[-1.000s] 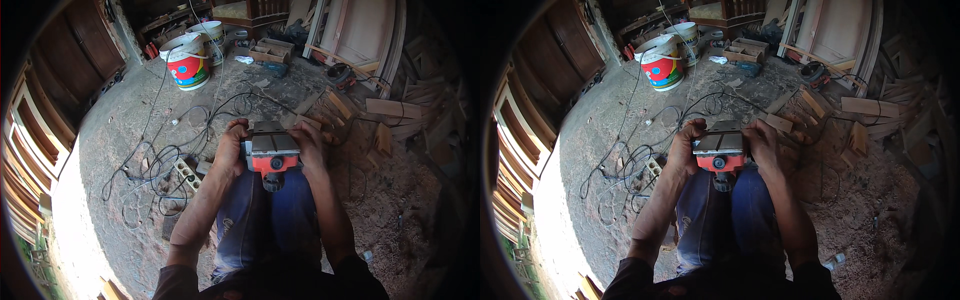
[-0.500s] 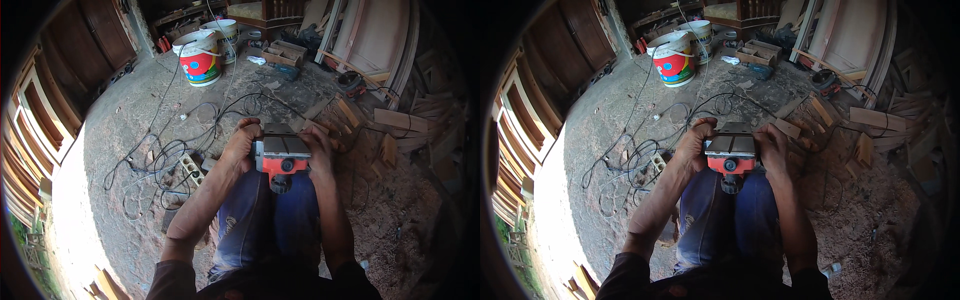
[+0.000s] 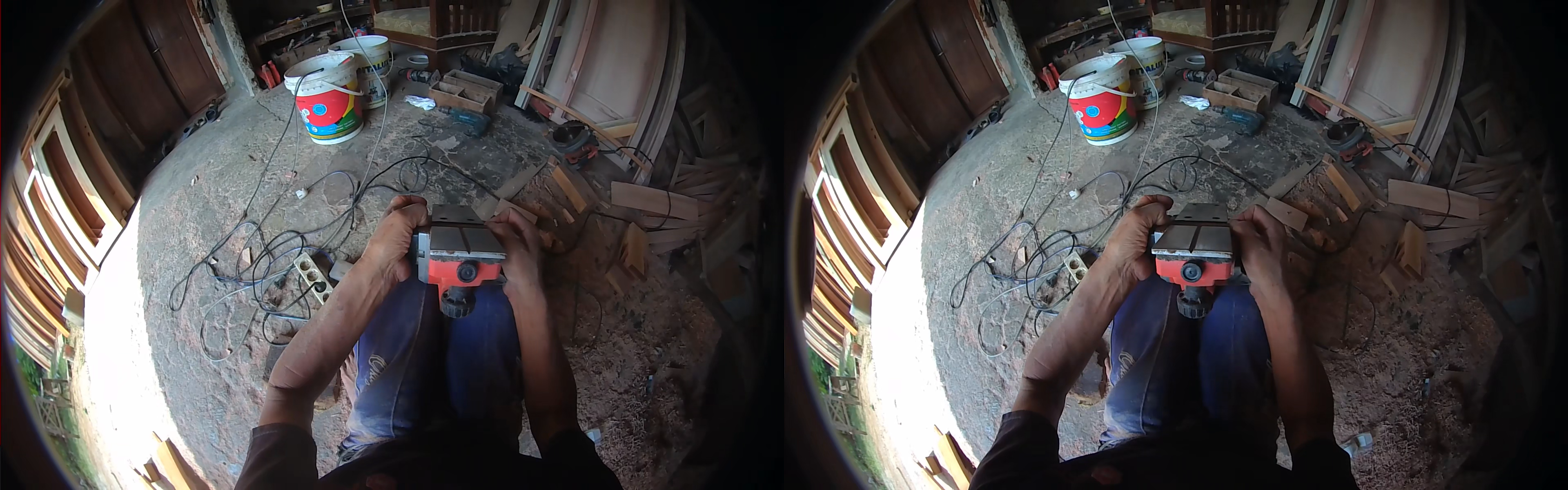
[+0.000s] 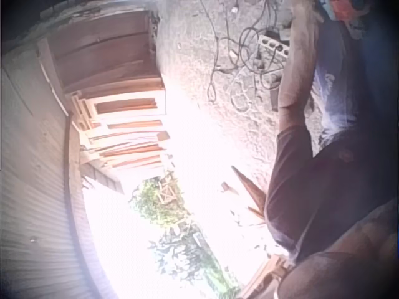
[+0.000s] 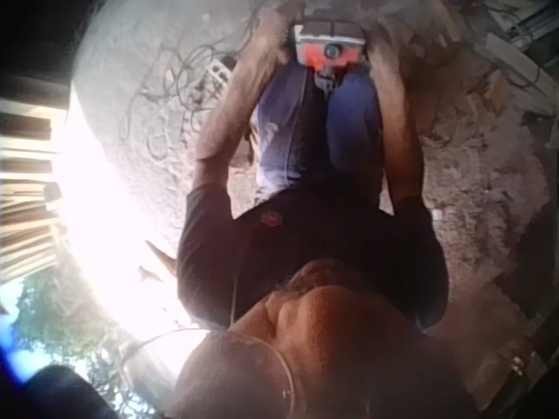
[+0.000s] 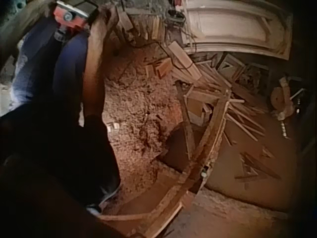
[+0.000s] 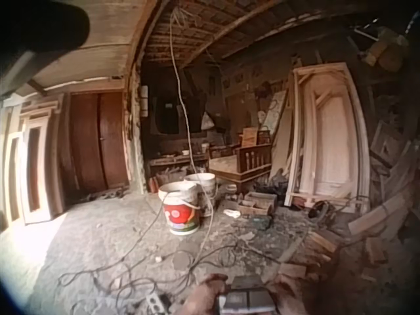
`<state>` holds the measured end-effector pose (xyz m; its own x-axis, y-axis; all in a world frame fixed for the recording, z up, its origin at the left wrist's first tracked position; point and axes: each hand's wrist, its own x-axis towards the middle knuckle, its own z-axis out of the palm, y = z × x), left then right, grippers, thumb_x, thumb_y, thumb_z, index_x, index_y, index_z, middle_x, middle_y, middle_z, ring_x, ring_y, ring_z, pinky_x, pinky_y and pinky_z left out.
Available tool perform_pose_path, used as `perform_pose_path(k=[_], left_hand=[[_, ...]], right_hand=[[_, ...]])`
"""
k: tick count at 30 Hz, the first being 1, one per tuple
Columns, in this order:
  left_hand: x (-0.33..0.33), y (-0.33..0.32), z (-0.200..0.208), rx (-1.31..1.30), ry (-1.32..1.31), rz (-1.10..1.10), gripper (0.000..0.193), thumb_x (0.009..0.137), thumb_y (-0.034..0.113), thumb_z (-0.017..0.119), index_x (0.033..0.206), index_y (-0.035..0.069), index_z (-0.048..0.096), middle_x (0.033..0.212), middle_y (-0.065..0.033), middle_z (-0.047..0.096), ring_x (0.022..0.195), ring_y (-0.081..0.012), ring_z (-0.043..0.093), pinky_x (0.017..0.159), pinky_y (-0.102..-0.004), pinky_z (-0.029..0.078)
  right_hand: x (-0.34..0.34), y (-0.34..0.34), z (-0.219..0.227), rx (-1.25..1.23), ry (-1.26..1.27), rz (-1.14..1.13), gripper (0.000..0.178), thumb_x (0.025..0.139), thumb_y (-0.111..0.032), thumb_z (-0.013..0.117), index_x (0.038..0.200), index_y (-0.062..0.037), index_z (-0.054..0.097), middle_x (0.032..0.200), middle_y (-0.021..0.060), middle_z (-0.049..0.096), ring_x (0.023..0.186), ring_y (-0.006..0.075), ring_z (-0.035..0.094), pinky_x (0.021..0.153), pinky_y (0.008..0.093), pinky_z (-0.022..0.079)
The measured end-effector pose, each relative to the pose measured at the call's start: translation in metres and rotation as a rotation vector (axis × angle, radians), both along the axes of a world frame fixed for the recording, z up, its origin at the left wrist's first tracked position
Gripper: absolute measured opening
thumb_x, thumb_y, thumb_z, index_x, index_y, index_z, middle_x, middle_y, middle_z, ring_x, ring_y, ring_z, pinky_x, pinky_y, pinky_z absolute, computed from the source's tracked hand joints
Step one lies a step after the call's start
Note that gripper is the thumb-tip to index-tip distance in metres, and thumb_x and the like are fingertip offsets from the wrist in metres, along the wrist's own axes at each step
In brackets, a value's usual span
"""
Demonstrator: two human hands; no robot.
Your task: The person sits on the floor and uses a screwdriver to loosen screws on an electric planer. They then pick up a plastic component and stand up to walk through the workshop.
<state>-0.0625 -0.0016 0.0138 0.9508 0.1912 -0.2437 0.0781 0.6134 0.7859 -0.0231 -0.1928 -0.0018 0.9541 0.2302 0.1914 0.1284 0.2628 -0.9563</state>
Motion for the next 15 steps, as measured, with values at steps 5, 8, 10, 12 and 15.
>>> perform_pose_path(k=[5,8,10,12,15], left_hand=[[-0.0002,-0.0011,0.0025,0.012,0.022,0.004,0.034,0.074,-0.002,0.054,0.106,0.006,0.051,0.079,-0.0055,0.051,0.068,-0.0162,0.054,0.062,-0.0328,0.050],[-0.0008,-0.0024,0.0036,0.011,0.017,0.007,0.033,0.074,-0.002,0.054,0.106,0.006,0.051,0.078,-0.0052,0.050,0.069,-0.0159,0.054,0.062,-0.0327,0.050],[-0.0004,-0.0019,0.0032,0.016,0.014,0.007,0.033,0.074,-0.002,0.054,0.106,0.006,0.051,0.078,-0.0050,0.050,0.069,-0.0158,0.053,0.062,-0.0326,0.050],[0.0012,0.0004,0.0001,0.022,0.010,0.008,0.033,0.075,-0.001,0.054,0.106,0.006,0.051,0.078,-0.0049,0.049,0.069,-0.0159,0.053,0.063,-0.0326,0.050],[0.0015,-0.0016,0.0026,0.028,0.028,0.006,0.033,0.076,-0.001,0.054,0.108,0.004,0.051,0.079,-0.0048,0.049,0.070,-0.0165,0.053,0.064,-0.0330,0.050]], right_hand=[[-0.0039,0.0011,0.0064,-0.015,0.020,-0.015,0.009,0.088,-0.005,0.056,0.080,-0.0030,0.059,0.070,-0.0007,0.057,0.062,0.0044,0.051,0.053,0.0223,0.039],[-0.0031,0.0001,0.0059,-0.026,0.022,-0.013,0.009,0.088,-0.005,0.055,0.080,-0.0027,0.059,0.070,-0.0005,0.057,0.061,0.0047,0.052,0.052,0.0225,0.039],[-0.0026,0.0000,0.0059,-0.026,0.027,-0.007,0.009,0.088,-0.005,0.055,0.080,-0.0026,0.059,0.070,-0.0005,0.057,0.061,0.0048,0.052,0.052,0.0226,0.039],[-0.0024,0.0009,0.0067,-0.027,0.032,0.001,0.010,0.088,-0.005,0.055,0.079,-0.0025,0.059,0.070,-0.0006,0.057,0.061,0.0049,0.052,0.052,0.0227,0.039],[0.0028,0.0003,-0.0011,-0.035,-0.028,-0.023,0.010,0.088,-0.004,0.055,0.079,-0.0023,0.059,0.069,-0.0005,0.057,0.060,0.0052,0.051,0.051,0.0232,0.039]])
